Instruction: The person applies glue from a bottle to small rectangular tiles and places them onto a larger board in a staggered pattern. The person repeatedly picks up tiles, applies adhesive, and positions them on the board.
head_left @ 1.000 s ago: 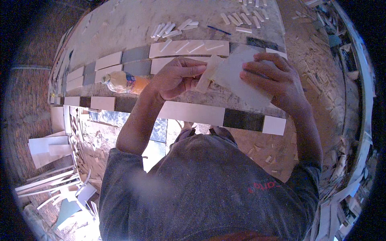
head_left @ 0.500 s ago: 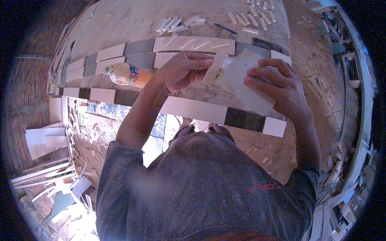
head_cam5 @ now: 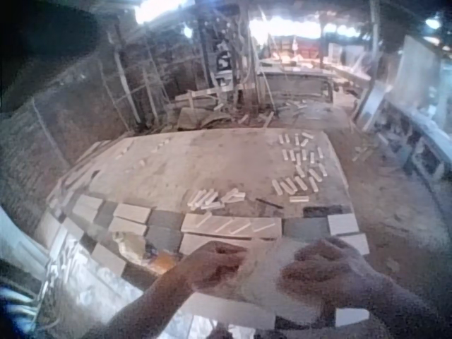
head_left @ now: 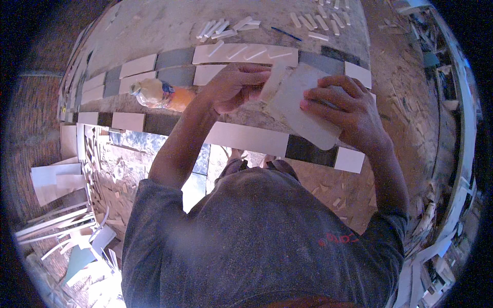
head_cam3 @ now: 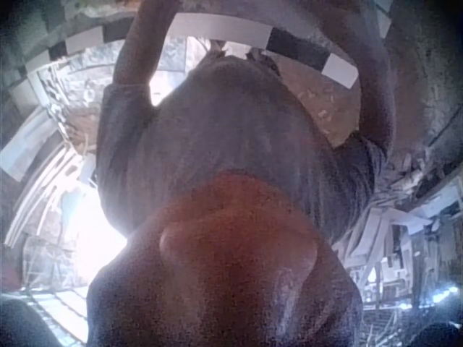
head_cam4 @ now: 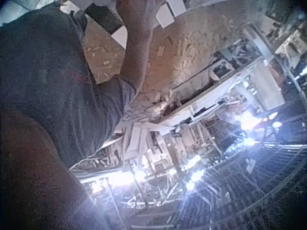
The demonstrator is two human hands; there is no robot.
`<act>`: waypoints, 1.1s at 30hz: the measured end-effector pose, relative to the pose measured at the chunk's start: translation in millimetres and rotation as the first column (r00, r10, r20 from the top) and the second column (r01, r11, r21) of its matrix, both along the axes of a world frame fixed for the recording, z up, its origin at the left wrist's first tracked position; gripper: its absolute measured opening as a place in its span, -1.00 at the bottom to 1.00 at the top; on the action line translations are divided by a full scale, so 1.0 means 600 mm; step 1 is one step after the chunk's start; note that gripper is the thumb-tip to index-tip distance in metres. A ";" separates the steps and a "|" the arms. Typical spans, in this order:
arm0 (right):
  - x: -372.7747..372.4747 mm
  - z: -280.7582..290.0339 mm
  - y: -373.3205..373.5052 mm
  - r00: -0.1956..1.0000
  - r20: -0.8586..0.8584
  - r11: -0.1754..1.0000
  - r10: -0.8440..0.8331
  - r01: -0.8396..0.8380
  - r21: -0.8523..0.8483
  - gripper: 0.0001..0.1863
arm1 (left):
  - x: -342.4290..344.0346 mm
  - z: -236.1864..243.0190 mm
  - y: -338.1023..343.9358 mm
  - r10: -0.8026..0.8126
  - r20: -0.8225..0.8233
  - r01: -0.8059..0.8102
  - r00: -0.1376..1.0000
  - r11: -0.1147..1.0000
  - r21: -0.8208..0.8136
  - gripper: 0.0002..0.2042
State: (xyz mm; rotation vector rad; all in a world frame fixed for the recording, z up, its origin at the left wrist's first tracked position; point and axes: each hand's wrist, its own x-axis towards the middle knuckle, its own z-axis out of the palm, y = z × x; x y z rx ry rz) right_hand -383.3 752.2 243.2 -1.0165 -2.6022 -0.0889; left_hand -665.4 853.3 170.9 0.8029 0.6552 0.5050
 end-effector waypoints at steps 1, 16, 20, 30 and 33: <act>0.010 -0.003 -0.005 1.000 0.020 1.000 -0.024 0.025 -0.010 -0.50 | -0.012 -0.013 0.008 0.029 -0.014 -0.029 0.999 1.000 0.010 -0.67; 0.103 -0.234 -0.161 0.405 -0.480 0.608 -0.778 0.679 -0.412 -0.70 | -0.029 -0.211 0.127 0.687 -0.464 -0.011 0.559 0.565 0.825 -0.70; 0.108 -0.237 -0.178 0.399 -0.427 0.575 -0.811 0.675 -0.462 -0.70 | -0.026 -0.285 0.134 0.776 -0.367 0.091 0.513 0.376 0.922 -0.73; 0.125 -0.241 -0.145 0.290 -0.507 0.559 -0.812 0.638 -0.530 -0.73 | -0.049 -0.341 0.105 0.788 -0.585 0.434 0.191 0.466 0.771 -0.68; 0.125 -0.244 -0.126 0.318 -0.536 0.599 -0.782 0.621 -0.506 -0.72 | -0.048 -0.332 0.100 0.796 -0.576 0.434 0.185 0.459 0.775 -0.61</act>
